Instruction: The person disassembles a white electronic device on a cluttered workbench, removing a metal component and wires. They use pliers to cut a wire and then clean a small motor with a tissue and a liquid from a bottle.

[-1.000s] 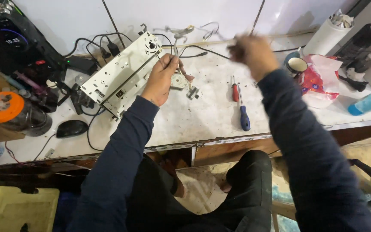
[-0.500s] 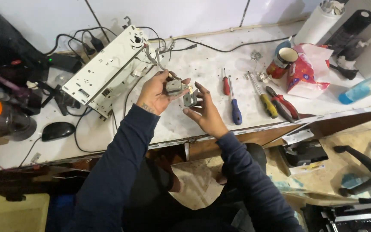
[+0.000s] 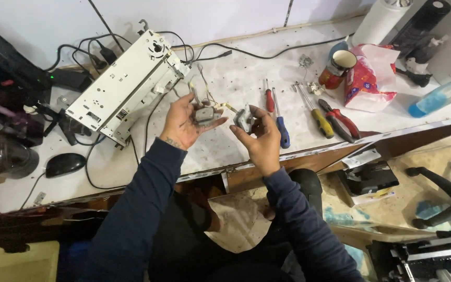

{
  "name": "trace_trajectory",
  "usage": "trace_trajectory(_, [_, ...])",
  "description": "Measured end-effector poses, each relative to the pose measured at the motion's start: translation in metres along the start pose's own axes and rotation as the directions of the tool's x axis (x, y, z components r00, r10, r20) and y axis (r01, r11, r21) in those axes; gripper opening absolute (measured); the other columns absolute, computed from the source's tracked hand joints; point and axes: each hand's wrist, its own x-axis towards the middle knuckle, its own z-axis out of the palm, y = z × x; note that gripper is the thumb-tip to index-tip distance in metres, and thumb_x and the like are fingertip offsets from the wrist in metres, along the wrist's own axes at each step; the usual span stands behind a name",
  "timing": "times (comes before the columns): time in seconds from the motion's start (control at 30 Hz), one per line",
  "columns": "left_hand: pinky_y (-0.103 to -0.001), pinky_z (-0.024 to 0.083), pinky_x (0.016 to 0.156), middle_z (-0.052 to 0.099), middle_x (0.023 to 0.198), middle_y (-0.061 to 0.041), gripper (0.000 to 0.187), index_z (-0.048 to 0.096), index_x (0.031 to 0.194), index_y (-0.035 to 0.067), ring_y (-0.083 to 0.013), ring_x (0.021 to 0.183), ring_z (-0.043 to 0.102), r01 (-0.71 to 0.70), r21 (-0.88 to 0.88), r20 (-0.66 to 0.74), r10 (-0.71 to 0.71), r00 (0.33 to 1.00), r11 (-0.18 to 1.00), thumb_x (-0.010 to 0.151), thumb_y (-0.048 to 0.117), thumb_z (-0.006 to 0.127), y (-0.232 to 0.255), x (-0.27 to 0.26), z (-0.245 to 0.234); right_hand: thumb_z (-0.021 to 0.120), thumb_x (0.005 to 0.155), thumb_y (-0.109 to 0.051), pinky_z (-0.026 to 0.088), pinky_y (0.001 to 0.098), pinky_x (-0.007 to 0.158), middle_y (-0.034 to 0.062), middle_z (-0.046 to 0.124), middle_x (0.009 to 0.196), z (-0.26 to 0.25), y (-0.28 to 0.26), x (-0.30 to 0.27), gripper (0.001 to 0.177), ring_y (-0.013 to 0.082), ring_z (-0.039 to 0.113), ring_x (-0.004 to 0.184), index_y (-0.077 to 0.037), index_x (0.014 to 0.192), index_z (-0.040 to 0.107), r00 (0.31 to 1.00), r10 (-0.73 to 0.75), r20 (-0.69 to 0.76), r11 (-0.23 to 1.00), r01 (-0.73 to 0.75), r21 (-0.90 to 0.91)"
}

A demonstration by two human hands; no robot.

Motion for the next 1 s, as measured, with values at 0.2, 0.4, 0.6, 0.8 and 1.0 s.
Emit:
trace_trajectory(0.2, [-0.067, -0.013, 0.118, 0.045, 0.135, -0.027, 0.091, 0.027, 0.155, -0.005, -0.0530, 0.153, 0.007, -0.014, 0.330, -0.084, 0.044, 0.995, 0.944, 0.097, 0.057, 0.061, -0.013, 0.052, -0.052, 0.102, 0.064, -0.017, 0.059, 0.0264, 0.067, 0.0052, 0.065, 0.095, 0.010, -0.012, 0.012, 0.063, 0.0157, 0.064, 0.074, -0.006, 0.120, 0.075, 0.997, -0.080, -0.010, 0.952, 0.073, -0.299])
trace_trajectory(0.4, [-0.049, 0.041, 0.109, 0.044, 0.129, -0.015, 0.060, 0.051, 0.146, 0.009, -0.0370, 0.128, 0.041, -0.394, 0.908, 0.261, 0.544, 0.798, 0.142, 0.103, 0.048, 0.063, -0.026, 0.004, -0.019, 0.099, 0.064, -0.020, 0.053, 0.0282, 0.059, 0.0037, 0.064, 0.084, 0.017, -0.016, 0.025, 0.064, 0.0153, 0.059, 0.064, -0.009, 0.120, 0.071, 0.999, -0.043, -0.004, 0.916, 0.038, -0.399])
trace_trajectory(0.6, [-0.035, 0.052, 0.092, 0.051, 0.111, -0.007, 0.018, 0.065, 0.117, 0.004, -0.0247, 0.103, 0.056, -0.647, 0.246, 0.968, 0.150, 0.201, -0.722, 0.105, 0.015, 0.058, -0.025, -0.002, -0.004, 0.092, 0.065, -0.009, 0.058, 0.0339, 0.068, 0.0087, 0.070, 0.101, 0.026, -0.010, 0.024, 0.076, 0.0236, 0.066, 0.081, -0.006, 0.135, 0.062, 0.977, -0.198, 0.079, 0.861, 0.212, -0.462])
trace_trajectory(0.8, [-0.037, 0.050, 0.073, 0.047, 0.094, -0.006, 0.018, 0.060, 0.109, 0.008, -0.0256, 0.086, 0.053, -0.364, 0.033, 0.987, -0.026, 0.157, -0.931, 0.101, 0.013, 0.045, -0.014, -0.017, 0.006, 0.089, 0.063, -0.012, 0.059, 0.0355, 0.067, 0.0035, 0.070, 0.101, 0.027, -0.010, 0.028, 0.082, 0.0210, 0.063, 0.085, -0.005, 0.139, 0.059, 0.925, -0.334, 0.182, 0.734, 0.377, -0.564])
trace_trajectory(1.0, [-0.038, 0.053, 0.068, 0.049, 0.094, -0.004, 0.015, 0.058, 0.096, 0.011, -0.0267, 0.086, 0.061, -0.267, 0.112, 0.979, 0.061, 0.193, -0.957, 0.099, 0.021, 0.047, -0.023, -0.026, 0.004, 0.089, 0.062, -0.013, 0.060, 0.0303, 0.066, -0.0007, 0.066, 0.098, 0.027, -0.016, 0.025, 0.078, 0.0171, 0.062, 0.081, -0.010, 0.135, 0.063, 0.845, -0.496, 0.202, 0.581, 0.495, -0.646])
